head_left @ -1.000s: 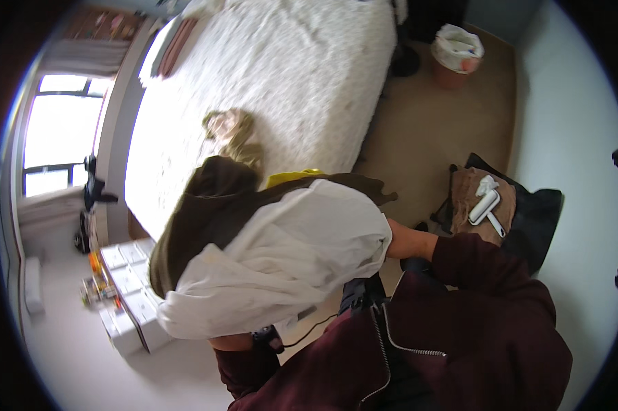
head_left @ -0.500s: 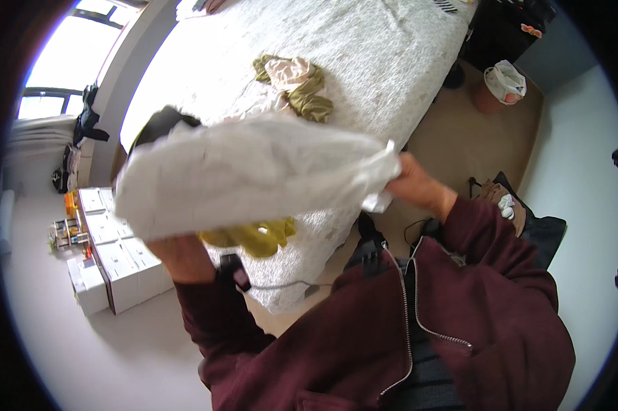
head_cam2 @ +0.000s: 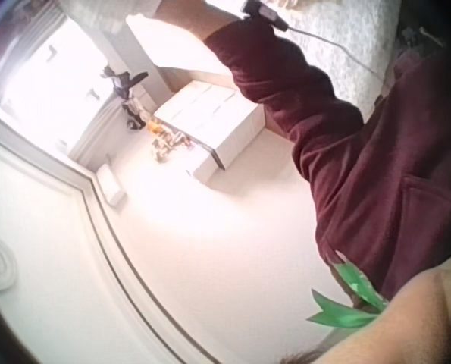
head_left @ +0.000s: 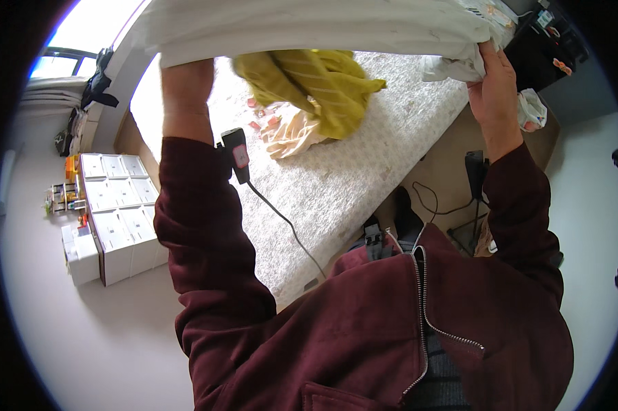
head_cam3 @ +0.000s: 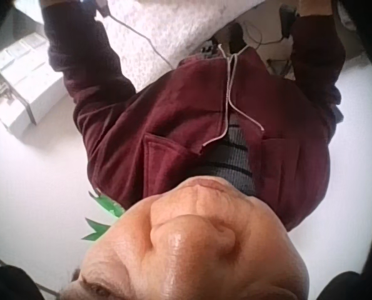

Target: The person picks up several pieces of clothing from a chair and folds them one by one on a bed. Items include a white shirt, a green shirt, a yellow striped shirt, and a patterned cloth. Each item is smoothed and folded into a neat pile.

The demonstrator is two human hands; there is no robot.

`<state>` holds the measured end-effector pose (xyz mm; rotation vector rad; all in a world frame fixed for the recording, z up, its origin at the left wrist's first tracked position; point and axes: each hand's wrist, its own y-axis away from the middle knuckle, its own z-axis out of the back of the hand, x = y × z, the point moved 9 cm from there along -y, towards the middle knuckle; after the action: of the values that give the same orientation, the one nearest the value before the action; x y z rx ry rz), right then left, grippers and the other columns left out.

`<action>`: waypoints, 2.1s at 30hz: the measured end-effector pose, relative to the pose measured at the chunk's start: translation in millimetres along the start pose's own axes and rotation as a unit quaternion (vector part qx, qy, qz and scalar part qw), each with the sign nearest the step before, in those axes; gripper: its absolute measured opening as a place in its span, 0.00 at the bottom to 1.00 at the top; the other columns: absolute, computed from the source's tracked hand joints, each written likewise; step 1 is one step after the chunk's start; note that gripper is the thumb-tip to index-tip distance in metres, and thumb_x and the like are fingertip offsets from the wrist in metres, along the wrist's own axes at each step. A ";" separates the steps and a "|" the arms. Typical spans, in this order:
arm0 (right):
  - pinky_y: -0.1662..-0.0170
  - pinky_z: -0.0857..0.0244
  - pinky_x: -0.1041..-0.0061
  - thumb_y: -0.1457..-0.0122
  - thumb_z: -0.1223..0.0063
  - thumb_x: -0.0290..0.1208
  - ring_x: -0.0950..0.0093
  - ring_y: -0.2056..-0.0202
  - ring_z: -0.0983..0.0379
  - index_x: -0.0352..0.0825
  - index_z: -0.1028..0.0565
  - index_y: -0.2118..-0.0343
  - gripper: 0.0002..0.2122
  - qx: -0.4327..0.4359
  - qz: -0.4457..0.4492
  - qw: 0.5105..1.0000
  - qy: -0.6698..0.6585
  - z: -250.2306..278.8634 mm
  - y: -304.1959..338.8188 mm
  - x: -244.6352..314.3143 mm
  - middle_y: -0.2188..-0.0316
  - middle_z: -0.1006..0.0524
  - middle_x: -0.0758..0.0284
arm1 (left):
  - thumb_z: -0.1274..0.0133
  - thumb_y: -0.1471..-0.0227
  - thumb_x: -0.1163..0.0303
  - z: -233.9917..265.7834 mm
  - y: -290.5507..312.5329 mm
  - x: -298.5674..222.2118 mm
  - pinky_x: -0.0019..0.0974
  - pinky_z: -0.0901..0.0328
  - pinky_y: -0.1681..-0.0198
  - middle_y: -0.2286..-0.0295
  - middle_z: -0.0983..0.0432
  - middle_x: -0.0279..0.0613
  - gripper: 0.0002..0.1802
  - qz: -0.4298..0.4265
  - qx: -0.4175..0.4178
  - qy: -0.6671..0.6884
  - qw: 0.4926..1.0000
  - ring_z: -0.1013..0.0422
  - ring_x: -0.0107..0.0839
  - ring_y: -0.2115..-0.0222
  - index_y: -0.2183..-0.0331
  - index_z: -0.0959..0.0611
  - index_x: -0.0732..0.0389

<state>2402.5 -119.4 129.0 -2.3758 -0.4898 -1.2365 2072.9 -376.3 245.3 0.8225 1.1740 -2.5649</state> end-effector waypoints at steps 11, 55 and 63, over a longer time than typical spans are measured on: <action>0.75 0.28 0.80 0.35 0.52 0.41 0.84 0.73 0.28 0.38 0.24 0.60 0.12 0.002 -0.309 0.926 0.216 129.7 -24.1 -183.7 0.71 0.23 0.74 | 0.49 0.40 0.63 -120.8 246.8 135.1 0.31 0.30 0.66 0.67 0.22 0.40 0.18 0.496 0.139 0.032 0.856 0.24 0.28 0.66 0.55 0.22 0.67; 0.63 0.36 0.84 0.43 0.46 0.25 0.83 0.67 0.28 0.32 0.24 0.66 0.04 0.202 -0.229 0.923 0.235 -16.9 49.9 -15.8 0.70 0.24 0.73 | 0.49 0.47 0.80 -172.6 356.8 195.7 0.43 0.28 0.58 0.67 0.23 0.42 0.07 0.542 -0.173 0.522 0.636 0.25 0.32 0.65 0.63 0.22 0.63; 0.65 0.35 0.83 0.39 0.53 0.23 0.84 0.68 0.29 0.32 0.24 0.61 0.07 0.309 -0.402 0.828 0.238 0.0 64.7 -153.0 0.69 0.24 0.73 | 0.52 0.47 0.81 27.3 511.2 181.0 0.57 0.31 0.53 0.62 0.25 0.47 0.12 0.537 -0.483 0.362 0.590 0.27 0.45 0.60 0.60 0.28 0.58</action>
<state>2350.8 -192.2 -11.1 -1.2382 -1.5311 -1.5940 2116.0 -727.6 -166.4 1.5440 1.2989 -0.3966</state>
